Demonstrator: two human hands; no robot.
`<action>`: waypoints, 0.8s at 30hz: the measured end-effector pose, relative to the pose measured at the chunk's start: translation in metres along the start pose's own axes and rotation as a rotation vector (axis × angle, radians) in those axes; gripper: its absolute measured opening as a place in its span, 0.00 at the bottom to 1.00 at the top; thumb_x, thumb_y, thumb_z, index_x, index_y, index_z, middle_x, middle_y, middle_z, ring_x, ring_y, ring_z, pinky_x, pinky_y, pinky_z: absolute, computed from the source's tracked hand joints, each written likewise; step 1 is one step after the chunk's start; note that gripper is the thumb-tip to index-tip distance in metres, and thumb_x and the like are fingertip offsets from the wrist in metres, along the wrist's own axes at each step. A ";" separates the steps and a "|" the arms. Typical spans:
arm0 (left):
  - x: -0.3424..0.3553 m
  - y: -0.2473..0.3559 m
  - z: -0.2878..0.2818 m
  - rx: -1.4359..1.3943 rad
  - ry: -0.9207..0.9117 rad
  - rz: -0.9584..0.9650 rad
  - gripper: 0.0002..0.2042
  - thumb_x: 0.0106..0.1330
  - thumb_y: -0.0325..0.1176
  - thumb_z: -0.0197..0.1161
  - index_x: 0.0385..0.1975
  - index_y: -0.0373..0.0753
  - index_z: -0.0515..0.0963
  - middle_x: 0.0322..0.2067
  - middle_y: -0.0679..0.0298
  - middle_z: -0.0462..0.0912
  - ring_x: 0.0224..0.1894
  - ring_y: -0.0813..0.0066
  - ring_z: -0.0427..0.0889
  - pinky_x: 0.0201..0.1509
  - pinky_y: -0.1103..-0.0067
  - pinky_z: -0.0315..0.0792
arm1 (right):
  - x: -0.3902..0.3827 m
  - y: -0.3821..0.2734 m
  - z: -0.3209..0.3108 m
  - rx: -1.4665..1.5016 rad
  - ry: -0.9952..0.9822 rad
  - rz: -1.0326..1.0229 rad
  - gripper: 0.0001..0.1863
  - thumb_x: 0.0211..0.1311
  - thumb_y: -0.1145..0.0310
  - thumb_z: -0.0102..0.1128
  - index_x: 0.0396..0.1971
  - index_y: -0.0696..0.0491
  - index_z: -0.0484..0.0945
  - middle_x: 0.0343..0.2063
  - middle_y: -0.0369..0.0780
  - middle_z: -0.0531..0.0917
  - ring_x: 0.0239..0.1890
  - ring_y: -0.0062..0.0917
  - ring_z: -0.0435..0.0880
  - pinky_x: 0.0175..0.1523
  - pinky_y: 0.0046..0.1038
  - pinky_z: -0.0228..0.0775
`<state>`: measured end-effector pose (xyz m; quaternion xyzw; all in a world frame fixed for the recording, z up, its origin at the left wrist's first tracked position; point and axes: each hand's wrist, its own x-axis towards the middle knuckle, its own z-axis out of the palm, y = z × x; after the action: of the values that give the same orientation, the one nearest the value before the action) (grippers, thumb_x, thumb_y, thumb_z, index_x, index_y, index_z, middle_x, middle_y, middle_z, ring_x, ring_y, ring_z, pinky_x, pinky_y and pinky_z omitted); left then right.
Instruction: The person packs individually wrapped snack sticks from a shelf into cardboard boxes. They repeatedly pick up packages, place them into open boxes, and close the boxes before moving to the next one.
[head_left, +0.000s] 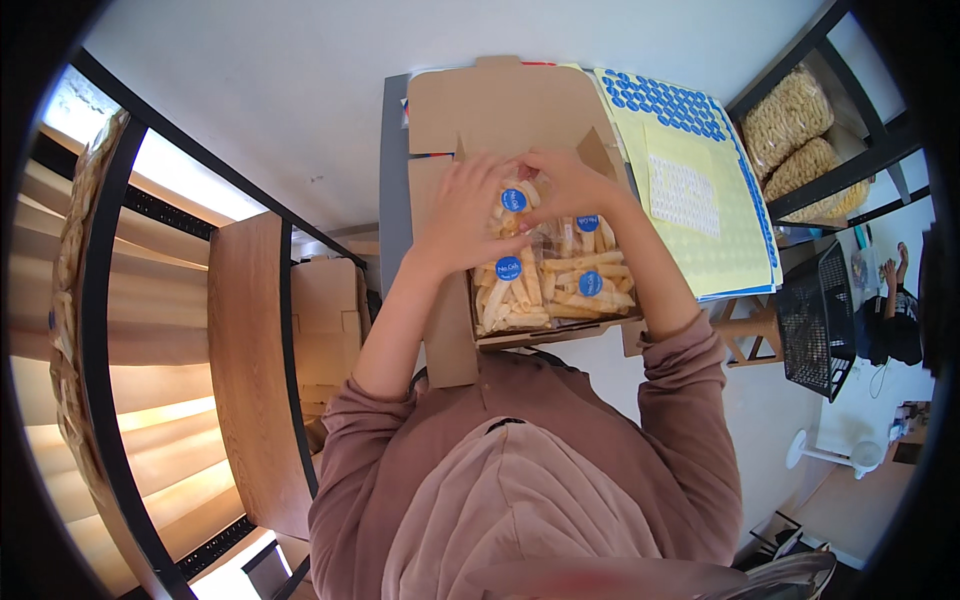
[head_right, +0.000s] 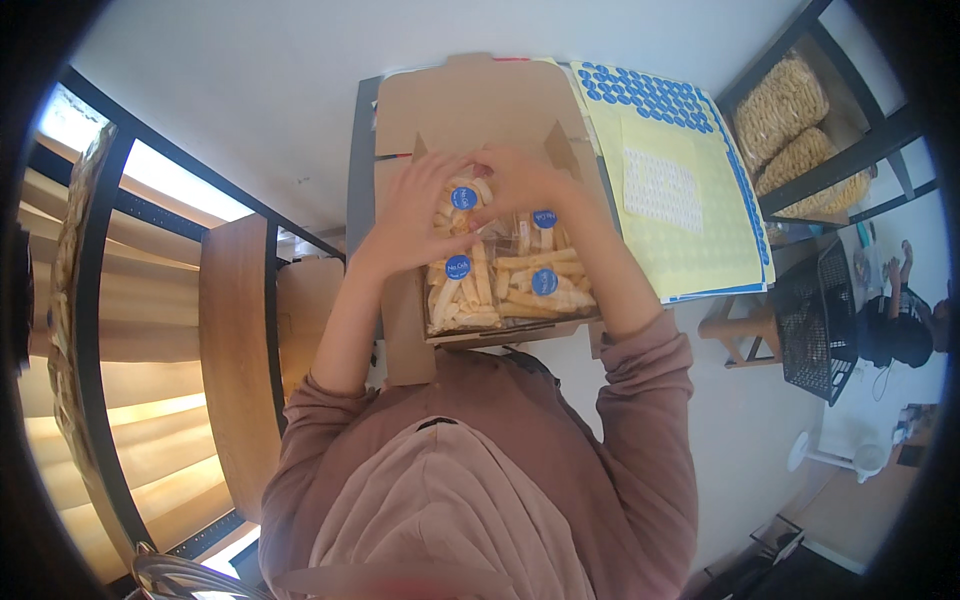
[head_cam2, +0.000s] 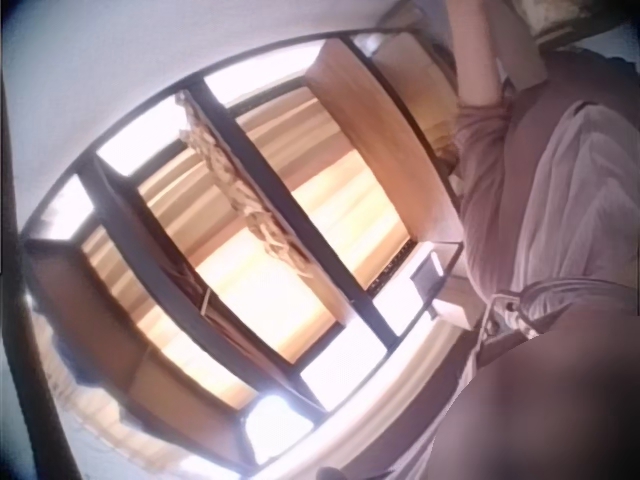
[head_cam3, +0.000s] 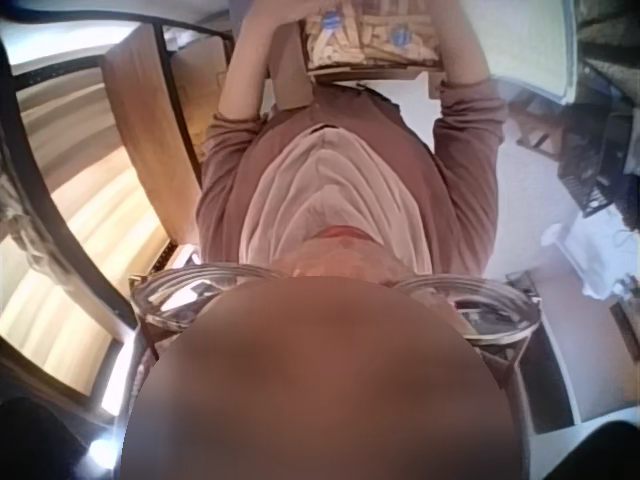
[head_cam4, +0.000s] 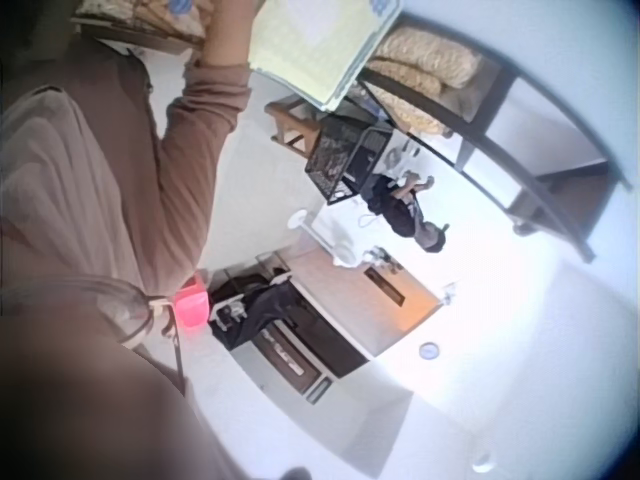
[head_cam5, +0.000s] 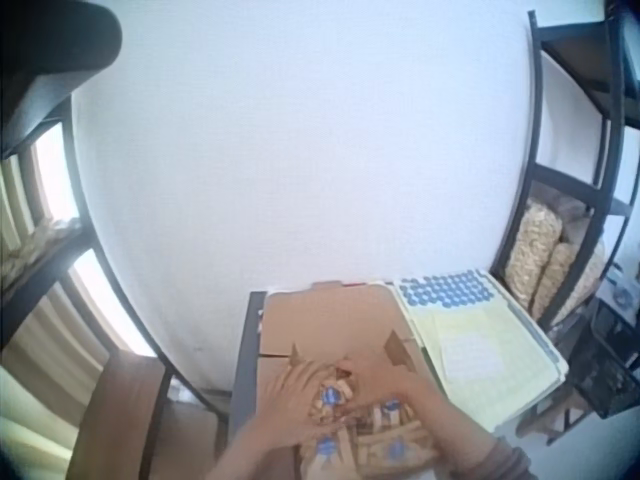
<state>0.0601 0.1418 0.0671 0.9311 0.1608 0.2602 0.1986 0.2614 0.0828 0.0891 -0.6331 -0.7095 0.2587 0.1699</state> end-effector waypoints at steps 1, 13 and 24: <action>0.004 0.001 0.004 -0.035 -0.036 0.002 0.39 0.49 0.51 0.65 0.60 0.39 0.59 0.59 0.52 0.61 0.61 0.53 0.58 0.64 0.63 0.51 | -0.003 -0.003 0.000 0.017 0.008 -0.004 0.43 0.32 0.55 0.74 0.53 0.53 0.69 0.47 0.44 0.75 0.54 0.34 0.72 0.55 0.31 0.65; 0.003 -0.003 0.031 0.106 -0.037 -0.003 0.28 0.54 0.51 0.61 0.55 0.47 0.70 0.45 0.59 0.72 0.50 0.62 0.67 0.58 0.68 0.56 | -0.024 0.042 0.018 -0.061 0.300 0.240 0.17 0.59 0.60 0.51 0.40 0.57 0.76 0.41 0.48 0.78 0.46 0.41 0.75 0.53 0.37 0.64; 0.001 0.004 0.028 0.189 -0.004 -0.007 0.27 0.46 0.47 0.66 0.50 0.48 0.74 0.42 0.61 0.72 0.50 0.64 0.67 0.56 0.69 0.56 | -0.025 0.030 0.018 -0.149 0.549 0.174 0.13 0.59 0.63 0.53 0.31 0.60 0.74 0.28 0.49 0.76 0.33 0.42 0.76 0.39 0.37 0.66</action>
<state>0.0769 0.1306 0.0472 0.9457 0.1874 0.2412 0.1113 0.2784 0.0574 0.0590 -0.7485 -0.5972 0.0385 0.2858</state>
